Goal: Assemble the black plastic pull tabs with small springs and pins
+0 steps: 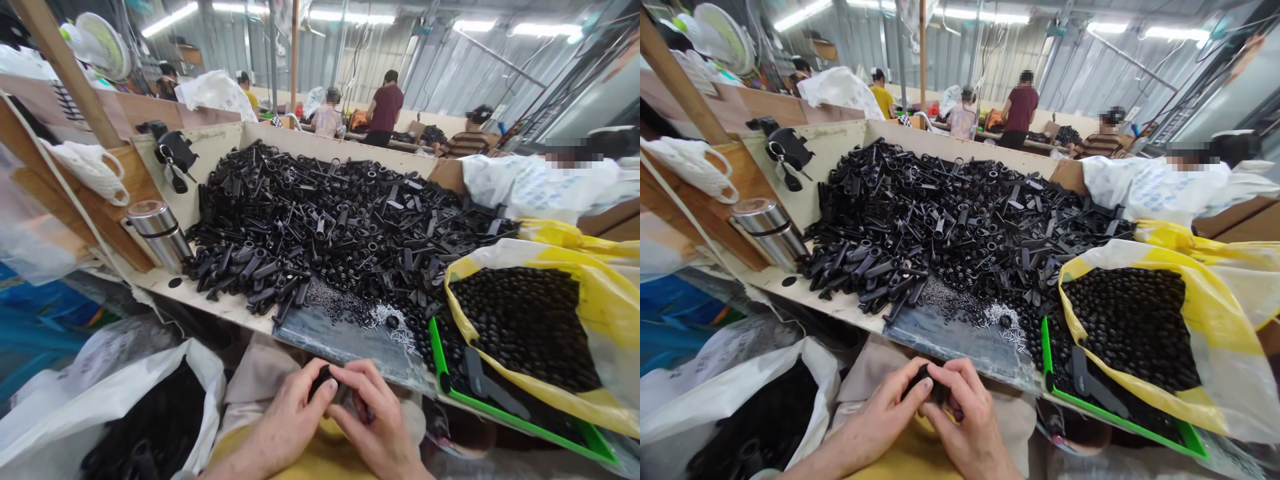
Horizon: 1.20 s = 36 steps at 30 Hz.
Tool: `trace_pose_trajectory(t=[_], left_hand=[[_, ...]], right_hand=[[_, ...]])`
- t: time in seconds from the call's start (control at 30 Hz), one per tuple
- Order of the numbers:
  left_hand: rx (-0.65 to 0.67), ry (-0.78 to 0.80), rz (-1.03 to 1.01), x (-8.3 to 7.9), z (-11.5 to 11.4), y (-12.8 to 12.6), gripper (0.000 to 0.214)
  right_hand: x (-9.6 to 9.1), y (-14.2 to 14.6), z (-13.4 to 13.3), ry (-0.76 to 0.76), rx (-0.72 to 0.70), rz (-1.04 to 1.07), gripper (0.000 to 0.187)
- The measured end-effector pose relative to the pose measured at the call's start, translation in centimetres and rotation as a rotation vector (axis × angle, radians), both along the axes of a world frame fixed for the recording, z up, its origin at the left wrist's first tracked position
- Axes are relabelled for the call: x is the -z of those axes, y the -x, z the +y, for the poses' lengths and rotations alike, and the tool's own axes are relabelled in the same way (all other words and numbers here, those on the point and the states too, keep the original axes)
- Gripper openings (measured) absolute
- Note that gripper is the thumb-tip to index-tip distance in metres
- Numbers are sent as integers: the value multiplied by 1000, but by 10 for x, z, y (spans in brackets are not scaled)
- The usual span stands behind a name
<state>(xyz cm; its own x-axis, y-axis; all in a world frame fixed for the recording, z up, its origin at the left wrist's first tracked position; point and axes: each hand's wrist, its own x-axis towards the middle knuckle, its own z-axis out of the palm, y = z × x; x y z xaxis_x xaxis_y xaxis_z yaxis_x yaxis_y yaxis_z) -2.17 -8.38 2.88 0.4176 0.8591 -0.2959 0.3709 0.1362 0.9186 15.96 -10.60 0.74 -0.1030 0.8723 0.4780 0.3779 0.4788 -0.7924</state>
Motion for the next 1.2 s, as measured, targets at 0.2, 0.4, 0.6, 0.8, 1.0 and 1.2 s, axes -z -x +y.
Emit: trace_pose_trajectory(t=[0.2, 0.4, 0.6, 0.8, 1.0, 1.2], left_hand=[[111, -31, 86, -10, 3, 5, 40], [90, -1, 153, -20, 17, 2, 34], [12, 43, 72, -22, 31, -10, 28], [-27, 20, 38, -19, 44, -24, 24], [11, 30, 86, -22, 58, -38, 25], [19, -67, 188, -20, 67, -46, 29]], right_hand=[[1, -14, 4, 23, -99, 81, 36], [13, -11, 15, 51, -19, 119, 18], [36, -12, 22, 362, 2, 284, 25], [43, -10, 30, 413, 111, 436, 38], [43, -9, 42, 504, 113, 610, 40], [42, -13, 54, 532, 72, 715, 40]])
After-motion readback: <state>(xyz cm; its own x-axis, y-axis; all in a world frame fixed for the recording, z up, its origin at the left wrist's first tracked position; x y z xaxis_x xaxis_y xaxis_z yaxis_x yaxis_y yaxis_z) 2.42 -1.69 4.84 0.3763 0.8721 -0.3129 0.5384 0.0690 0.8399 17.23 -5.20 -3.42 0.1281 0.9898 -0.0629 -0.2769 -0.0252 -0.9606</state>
